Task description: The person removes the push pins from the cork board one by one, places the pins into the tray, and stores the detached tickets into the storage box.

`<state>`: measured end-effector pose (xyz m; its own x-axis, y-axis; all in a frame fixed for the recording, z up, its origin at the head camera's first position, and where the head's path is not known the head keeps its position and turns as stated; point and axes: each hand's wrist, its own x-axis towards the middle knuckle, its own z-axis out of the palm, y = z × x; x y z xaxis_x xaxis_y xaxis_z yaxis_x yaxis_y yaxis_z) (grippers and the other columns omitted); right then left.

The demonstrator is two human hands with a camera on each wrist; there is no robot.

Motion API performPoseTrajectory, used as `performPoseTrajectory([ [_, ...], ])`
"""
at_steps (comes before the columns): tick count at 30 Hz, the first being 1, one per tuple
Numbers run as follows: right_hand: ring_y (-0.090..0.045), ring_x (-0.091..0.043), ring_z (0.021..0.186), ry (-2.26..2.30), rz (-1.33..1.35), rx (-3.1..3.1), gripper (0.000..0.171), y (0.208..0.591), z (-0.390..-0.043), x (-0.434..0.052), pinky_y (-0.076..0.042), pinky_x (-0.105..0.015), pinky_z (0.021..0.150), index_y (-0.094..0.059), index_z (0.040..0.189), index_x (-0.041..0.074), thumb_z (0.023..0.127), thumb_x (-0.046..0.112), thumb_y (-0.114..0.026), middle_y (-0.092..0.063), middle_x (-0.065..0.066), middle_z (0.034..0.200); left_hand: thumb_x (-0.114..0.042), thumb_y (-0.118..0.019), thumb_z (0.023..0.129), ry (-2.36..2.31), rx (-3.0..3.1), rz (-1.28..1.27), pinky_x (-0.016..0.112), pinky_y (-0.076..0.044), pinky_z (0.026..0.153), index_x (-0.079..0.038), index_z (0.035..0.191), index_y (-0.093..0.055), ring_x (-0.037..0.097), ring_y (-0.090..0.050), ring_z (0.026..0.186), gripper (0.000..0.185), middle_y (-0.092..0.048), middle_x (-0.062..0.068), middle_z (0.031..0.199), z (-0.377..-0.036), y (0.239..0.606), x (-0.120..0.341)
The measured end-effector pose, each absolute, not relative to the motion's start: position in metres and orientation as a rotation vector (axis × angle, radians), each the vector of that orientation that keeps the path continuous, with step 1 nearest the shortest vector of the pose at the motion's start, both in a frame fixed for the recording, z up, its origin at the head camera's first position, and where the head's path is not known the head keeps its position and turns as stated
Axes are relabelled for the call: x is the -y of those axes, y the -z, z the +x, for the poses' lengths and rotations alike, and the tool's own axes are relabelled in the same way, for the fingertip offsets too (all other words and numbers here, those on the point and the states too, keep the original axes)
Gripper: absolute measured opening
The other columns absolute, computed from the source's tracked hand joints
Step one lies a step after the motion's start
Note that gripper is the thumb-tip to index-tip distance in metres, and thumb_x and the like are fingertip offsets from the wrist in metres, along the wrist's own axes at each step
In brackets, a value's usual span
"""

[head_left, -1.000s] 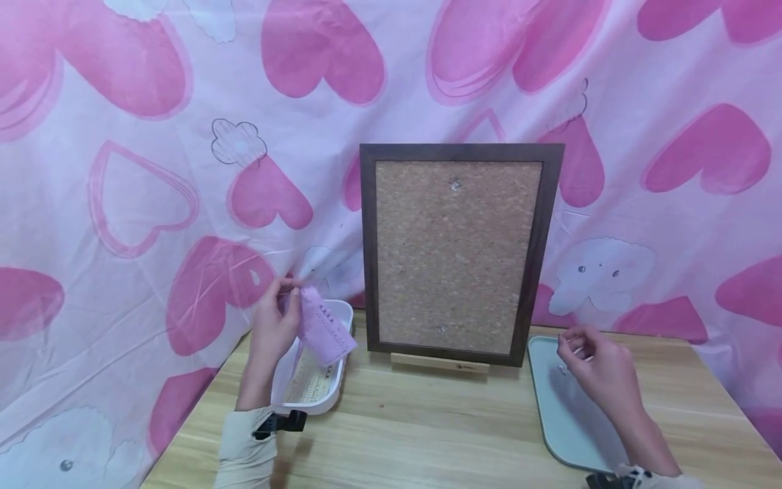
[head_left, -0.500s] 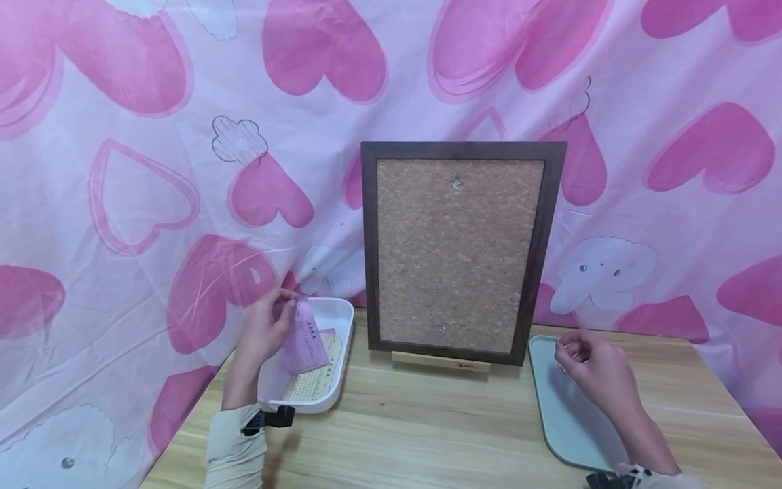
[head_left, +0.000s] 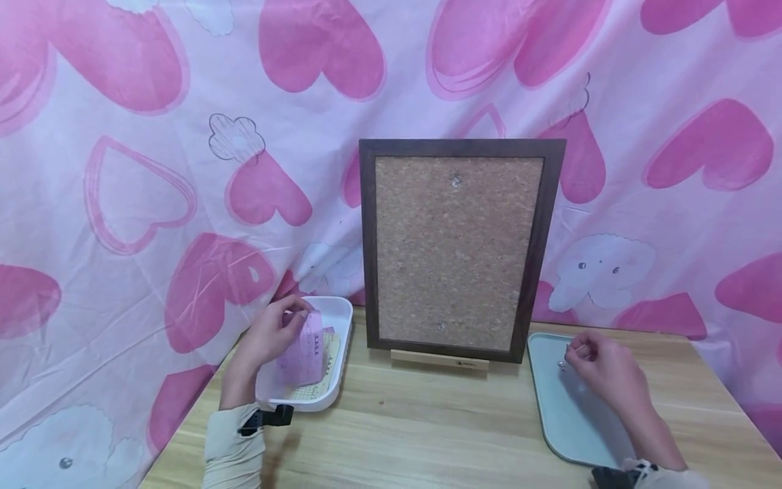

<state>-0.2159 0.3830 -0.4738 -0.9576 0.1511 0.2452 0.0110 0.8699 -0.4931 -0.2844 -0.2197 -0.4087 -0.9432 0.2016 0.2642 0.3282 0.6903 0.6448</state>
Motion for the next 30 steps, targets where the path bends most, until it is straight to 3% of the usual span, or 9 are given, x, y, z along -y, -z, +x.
performPoseTrajectory([
  [8,-0.063,-0.020,0.076,-0.779,-0.137,2.909,0.016,0.475,-0.216,-0.396,-0.048,-0.029,0.059,-0.072,0.105,0.005,0.094,0.017,-0.076,-0.074,-0.006,0.089,-0.008,-0.065,0.106,1.050,2.756,-0.425,0.058,-0.057,0.106,-0.011,0.116,-0.076,0.030,-0.067,0.107,0.014,-0.076,0.009,0.113,-0.286,0.412,0.221],
  [16,-0.063,-0.021,0.079,-0.788,-0.152,3.022,0.014,0.480,-0.219,-0.400,-0.048,-0.032,0.064,-0.074,0.105,0.004,0.095,0.014,-0.076,-0.073,-0.006,0.090,-0.002,-0.066,0.104,0.910,2.742,-0.327,0.062,-0.051,0.114,-0.007,0.114,-0.074,0.037,-0.068,0.116,0.014,-0.077,0.017,0.121,-0.289,0.419,0.219],
  [22,-0.063,-0.022,0.082,-0.737,-0.144,3.053,0.010,0.485,-0.220,-0.403,-0.047,-0.033,0.067,-0.074,0.102,0.006,0.097,0.014,-0.075,-0.072,-0.006,0.091,-0.001,-0.069,0.102,0.887,2.761,-0.301,0.063,-0.051,0.114,-0.007,0.119,-0.073,0.039,-0.069,0.120,0.018,-0.077,0.018,0.124,-0.291,0.423,0.215],
  [30,-0.065,-0.022,0.084,-0.685,-0.086,3.049,0.009,0.490,-0.220,-0.403,-0.053,-0.040,0.069,-0.073,0.103,0.005,0.097,0.012,-0.075,-0.073,-0.006,0.091,0.008,-0.073,0.093,0.846,2.686,-0.419,0.056,-0.058,0.103,-0.004,0.115,-0.075,0.034,-0.073,0.106,0.024,-0.078,0.015,0.109,-0.295,0.431,0.210],
])
